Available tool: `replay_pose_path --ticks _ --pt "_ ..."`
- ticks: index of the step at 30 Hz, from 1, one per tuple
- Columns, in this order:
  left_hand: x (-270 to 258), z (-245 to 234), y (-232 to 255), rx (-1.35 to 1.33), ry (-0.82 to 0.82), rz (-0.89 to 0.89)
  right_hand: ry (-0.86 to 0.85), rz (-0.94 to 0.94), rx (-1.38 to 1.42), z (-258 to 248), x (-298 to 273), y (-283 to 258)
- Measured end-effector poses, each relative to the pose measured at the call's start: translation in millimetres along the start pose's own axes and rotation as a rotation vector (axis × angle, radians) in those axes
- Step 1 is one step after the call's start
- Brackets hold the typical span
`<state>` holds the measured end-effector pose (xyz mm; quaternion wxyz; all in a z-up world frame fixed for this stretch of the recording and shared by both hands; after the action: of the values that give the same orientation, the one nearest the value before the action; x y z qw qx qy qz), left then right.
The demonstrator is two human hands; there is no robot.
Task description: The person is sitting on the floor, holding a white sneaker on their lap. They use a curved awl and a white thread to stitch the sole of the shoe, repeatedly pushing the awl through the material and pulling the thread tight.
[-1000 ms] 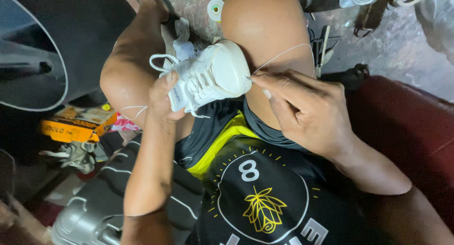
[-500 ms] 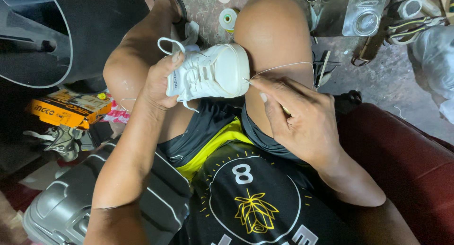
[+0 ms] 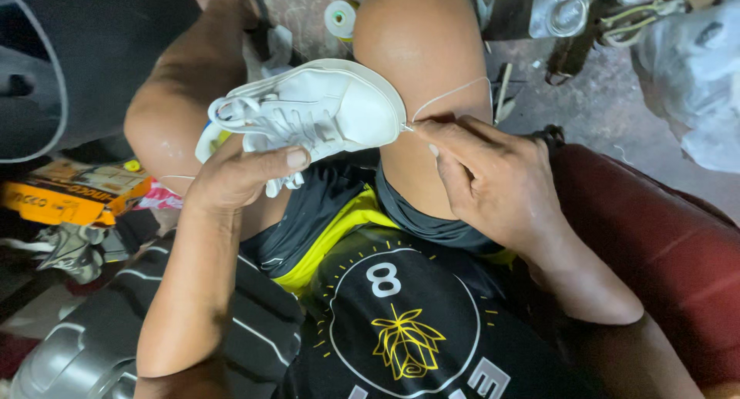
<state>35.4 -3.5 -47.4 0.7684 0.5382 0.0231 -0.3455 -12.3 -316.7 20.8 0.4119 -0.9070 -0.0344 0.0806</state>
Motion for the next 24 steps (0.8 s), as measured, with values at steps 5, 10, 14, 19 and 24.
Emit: replay_pose_path --ticks 5,10,14,19,24 --pt "13 -4 -22 -0.285 0.022 0.019 0.020 -0.025 -0.090 -4 0 -5" --pt "33 1 -27 -0.522 -0.070 0.054 0.020 -0.053 -0.292 -4 5 -20" --pt "35 2 -26 -0.541 -0.180 0.050 -0.016 -0.029 -0.433 -3 3 -31" --pt "38 -6 -33 -0.549 -0.286 0.045 -0.045 -0.037 -0.530 -2 10 -40" --pt "39 -10 -41 -0.540 -0.318 0.034 -0.053 -0.035 -0.626 2 15 -49"
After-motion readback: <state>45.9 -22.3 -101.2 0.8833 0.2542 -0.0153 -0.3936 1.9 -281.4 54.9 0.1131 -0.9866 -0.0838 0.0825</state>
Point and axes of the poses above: each hand's wrist, its own x-axis towards the middle knuckle, its own z-axis out of the palm, y = z × x, the point moved 1 cm from there along x, towards the middle knuckle, and after that the axes turned 7 degrees about z, right-handed, at the moved point
